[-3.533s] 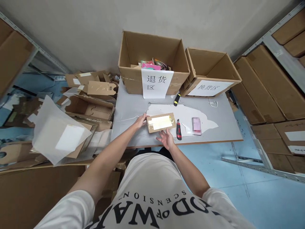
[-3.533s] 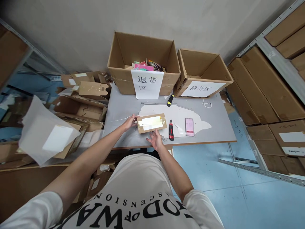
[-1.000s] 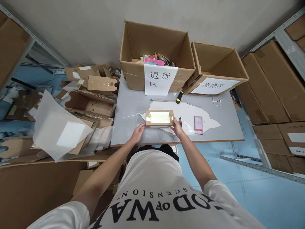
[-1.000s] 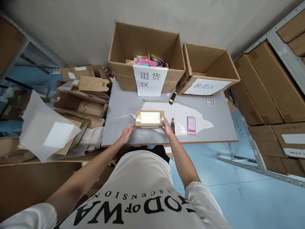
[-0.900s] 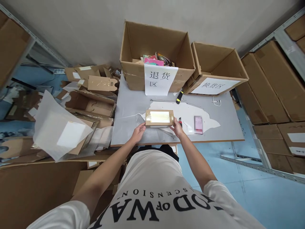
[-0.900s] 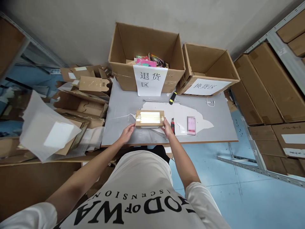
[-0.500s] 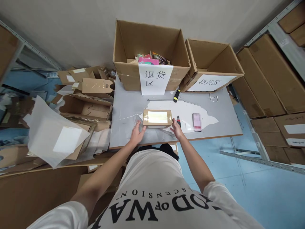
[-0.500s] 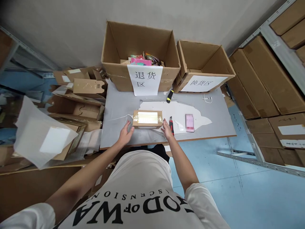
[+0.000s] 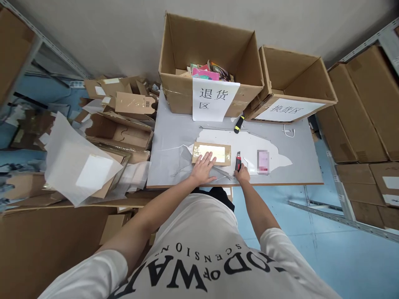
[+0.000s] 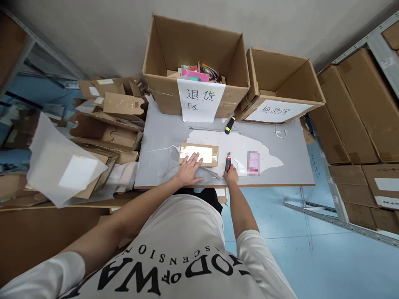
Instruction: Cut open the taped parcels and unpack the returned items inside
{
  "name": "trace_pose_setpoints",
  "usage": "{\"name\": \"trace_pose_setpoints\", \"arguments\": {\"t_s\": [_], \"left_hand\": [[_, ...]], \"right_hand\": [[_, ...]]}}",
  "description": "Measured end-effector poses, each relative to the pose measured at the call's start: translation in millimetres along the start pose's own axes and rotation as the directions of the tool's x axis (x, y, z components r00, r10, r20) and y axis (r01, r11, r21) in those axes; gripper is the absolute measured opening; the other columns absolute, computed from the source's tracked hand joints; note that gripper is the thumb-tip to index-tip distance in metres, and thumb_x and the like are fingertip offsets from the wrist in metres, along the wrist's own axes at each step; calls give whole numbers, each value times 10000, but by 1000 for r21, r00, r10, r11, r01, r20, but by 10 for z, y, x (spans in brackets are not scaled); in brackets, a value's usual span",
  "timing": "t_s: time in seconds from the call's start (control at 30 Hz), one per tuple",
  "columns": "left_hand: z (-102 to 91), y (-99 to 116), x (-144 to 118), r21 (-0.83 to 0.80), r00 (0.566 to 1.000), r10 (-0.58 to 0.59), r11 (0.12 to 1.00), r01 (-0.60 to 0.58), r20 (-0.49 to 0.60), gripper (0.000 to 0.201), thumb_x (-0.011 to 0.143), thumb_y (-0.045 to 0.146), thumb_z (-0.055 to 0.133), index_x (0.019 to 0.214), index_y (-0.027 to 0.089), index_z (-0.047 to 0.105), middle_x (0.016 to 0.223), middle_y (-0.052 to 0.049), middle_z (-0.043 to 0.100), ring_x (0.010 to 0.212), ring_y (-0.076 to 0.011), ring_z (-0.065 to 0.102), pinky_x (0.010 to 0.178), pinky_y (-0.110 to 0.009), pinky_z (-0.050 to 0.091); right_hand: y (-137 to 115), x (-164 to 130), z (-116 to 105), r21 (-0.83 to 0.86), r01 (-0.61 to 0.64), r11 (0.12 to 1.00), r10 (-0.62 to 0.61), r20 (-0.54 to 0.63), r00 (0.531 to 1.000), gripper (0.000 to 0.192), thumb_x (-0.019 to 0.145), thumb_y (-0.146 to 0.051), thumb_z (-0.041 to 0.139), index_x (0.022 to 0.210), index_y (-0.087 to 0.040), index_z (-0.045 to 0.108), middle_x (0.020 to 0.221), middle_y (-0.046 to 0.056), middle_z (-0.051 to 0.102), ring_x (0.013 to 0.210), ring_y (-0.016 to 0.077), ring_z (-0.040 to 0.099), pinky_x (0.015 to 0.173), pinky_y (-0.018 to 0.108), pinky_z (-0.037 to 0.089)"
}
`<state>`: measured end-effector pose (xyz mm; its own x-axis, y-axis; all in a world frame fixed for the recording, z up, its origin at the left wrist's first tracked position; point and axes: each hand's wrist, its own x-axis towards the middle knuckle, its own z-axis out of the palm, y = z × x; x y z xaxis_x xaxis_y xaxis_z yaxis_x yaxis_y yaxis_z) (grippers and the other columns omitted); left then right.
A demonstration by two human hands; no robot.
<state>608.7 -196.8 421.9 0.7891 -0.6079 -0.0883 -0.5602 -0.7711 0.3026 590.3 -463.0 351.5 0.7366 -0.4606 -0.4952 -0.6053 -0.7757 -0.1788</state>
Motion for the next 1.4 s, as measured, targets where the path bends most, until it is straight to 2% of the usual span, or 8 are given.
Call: {"name": "trace_pose_setpoints", "arguments": {"t_s": [0.17,0.33,0.4,0.5,0.63,0.73,0.9,1.4], "left_hand": [[8,-10,-22,-11,1000,-13,1000,13,18,1006,710,696,550,1487,140,234,1573,-174,122,1456,-319,66,1158,-489,67],[12,1,6,-11,999,-23,1000,23,25,1046,679,703,575,1489,139,229,1574,-175,106,1457,-320,46,1156,-498,55],[23,-1,6,-7,999,-20,1000,20,26,1052,676,703,576,1491,139,224,1575,-174,103,1457,-324,38,1153,-503,50],[46,-2,3,-2,1000,-20,1000,20,10,1066,666,701,588,1493,142,216,1578,-167,96,1457,-327,33,1152,-507,47],[38,10,13,5,1000,-27,1000,27,-8,1071,652,701,603,1486,136,239,1573,-176,117,1451,-342,65,1149,-509,58],[-15,16,41,19,999,-29,999,30,-12,1000,673,659,619,1464,142,292,1558,-185,182,1439,-349,126,1145,-508,90],[-65,4,95,50,999,-31,998,33,-39,763,759,458,624,1416,165,371,1514,-188,297,1403,-332,244,1132,-500,149],[22,-31,88,37,998,-18,999,20,-59,716,771,333,603,1422,164,360,1565,-170,171,1452,-334,83,1146,-553,46]], "right_hand": [[-148,70,-65,127,-115,985,110,51,993,682,614,-221,686,1249,-126,455,1201,203,503,1086,353,556,902,462,439],[-111,6,-197,281,-104,954,96,42,994,502,750,-326,526,1208,-133,462,998,132,594,889,257,615,765,362,494],[-77,-77,-263,437,-19,899,0,44,999,528,778,-356,478,1273,-189,401,937,56,586,707,177,601,638,305,500],[-50,-232,-371,717,125,686,-221,42,974,603,763,-398,516,1321,-266,330,932,-9,536,504,87,503,498,261,463],[-57,-407,-511,842,145,520,-398,88,913,527,793,-452,529,1273,-270,408,1005,17,569,585,99,597,548,266,509],[-58,-479,-577,837,132,532,-416,122,901,517,794,-501,557,1231,-236,481,1065,58,600,742,159,666,605,285,548],[-19,-516,-615,792,168,587,-390,95,916,664,784,-585,555,1296,-169,480,825,52,651,691,192,665,496,265,513],[60,-514,-625,816,228,531,-422,21,907,739,800,-566,558,1400,-166,394,805,59,660,569,159,603,419,261,456]]}}
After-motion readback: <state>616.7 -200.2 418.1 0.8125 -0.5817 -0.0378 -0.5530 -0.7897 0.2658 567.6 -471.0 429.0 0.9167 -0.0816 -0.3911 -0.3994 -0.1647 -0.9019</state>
